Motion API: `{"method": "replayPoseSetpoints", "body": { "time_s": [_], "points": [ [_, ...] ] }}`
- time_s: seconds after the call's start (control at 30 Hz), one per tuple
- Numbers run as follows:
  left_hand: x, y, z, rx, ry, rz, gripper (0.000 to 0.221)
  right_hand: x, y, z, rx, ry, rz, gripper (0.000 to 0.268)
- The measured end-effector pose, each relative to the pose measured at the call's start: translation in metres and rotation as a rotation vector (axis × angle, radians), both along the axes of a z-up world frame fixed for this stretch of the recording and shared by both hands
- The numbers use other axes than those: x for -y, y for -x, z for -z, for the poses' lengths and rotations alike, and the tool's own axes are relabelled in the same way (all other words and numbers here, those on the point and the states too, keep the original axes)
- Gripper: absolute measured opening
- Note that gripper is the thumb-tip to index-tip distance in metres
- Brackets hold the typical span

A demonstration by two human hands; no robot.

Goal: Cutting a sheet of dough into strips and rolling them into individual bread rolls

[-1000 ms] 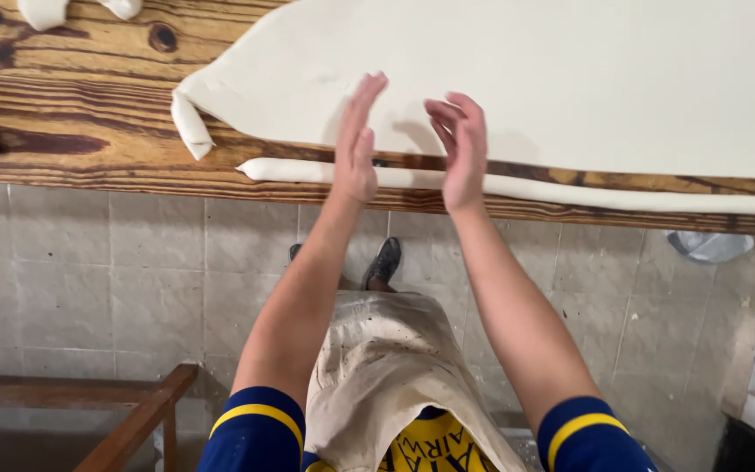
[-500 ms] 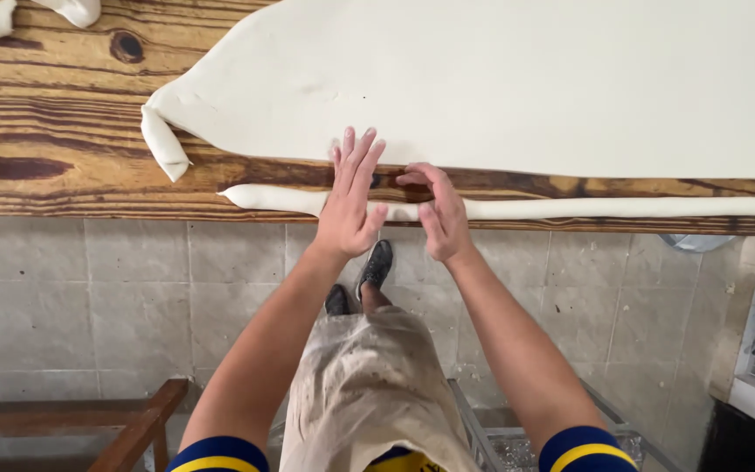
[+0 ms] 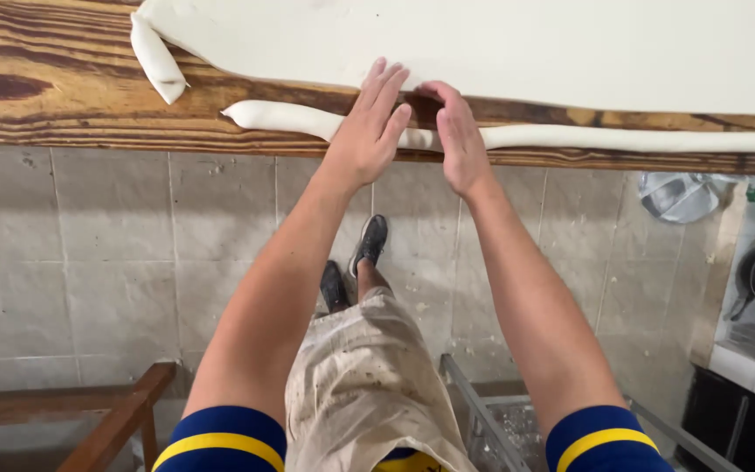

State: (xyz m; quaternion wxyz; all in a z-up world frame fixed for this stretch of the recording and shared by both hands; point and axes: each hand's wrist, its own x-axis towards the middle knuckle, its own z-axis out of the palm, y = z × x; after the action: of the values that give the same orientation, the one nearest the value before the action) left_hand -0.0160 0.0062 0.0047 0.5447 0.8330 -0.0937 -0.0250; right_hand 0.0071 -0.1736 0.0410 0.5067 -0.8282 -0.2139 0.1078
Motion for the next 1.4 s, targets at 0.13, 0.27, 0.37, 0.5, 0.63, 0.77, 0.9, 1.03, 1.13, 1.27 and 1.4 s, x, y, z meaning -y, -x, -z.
{"method": "replayPoseSetpoints", "body": {
  "time_s": [0.13,0.27,0.37,0.5,0.63,0.77,0.9,1.03,1.13,1.27,1.4],
  "points": [
    [0.002,0.014,-0.012,-0.088,-0.152,0.017,0.082,0.004,0.012,-0.004,-0.072,0.108,0.016,0.084],
    [0.004,0.007,0.007,0.136,-0.086,-0.071,0.074,0.011,-0.005,0.023,0.157,-0.06,-0.067,0.066],
    [0.004,-0.02,0.014,0.299,-0.002,-0.11,0.076,0.011,-0.031,0.036,0.289,-0.1,-0.126,0.063],
    [0.007,-0.056,0.033,0.492,0.048,-0.138,0.077,0.002,-0.062,0.037,0.317,-0.156,-0.084,0.066],
    [0.004,-0.049,0.023,0.382,0.059,-0.118,0.067,0.0,-0.049,0.033,0.32,-0.067,-0.036,0.063],
    [0.005,-0.025,0.02,0.197,-0.098,-0.055,0.066,0.007,-0.019,0.027,0.258,0.187,-0.053,0.053],
    [0.005,0.001,0.033,0.189,-0.263,-0.005,0.062,0.029,0.003,0.051,0.376,0.339,-0.166,0.054],
    [-0.023,0.009,0.044,0.32,-0.514,0.113,0.058,0.066,-0.001,0.034,0.426,0.494,-0.233,0.053],
    [-0.058,0.026,0.033,0.405,-0.885,0.13,0.049,0.107,-0.014,0.04,0.591,0.824,-0.172,0.058],
    [-0.094,0.029,0.019,0.398,-1.083,0.016,0.047,0.13,-0.024,0.066,0.637,0.865,-0.031,0.039],
    [-0.12,0.04,-0.035,0.32,-1.043,0.049,0.042,0.111,-0.023,0.067,0.638,0.784,-0.084,0.034]
  ]
}}
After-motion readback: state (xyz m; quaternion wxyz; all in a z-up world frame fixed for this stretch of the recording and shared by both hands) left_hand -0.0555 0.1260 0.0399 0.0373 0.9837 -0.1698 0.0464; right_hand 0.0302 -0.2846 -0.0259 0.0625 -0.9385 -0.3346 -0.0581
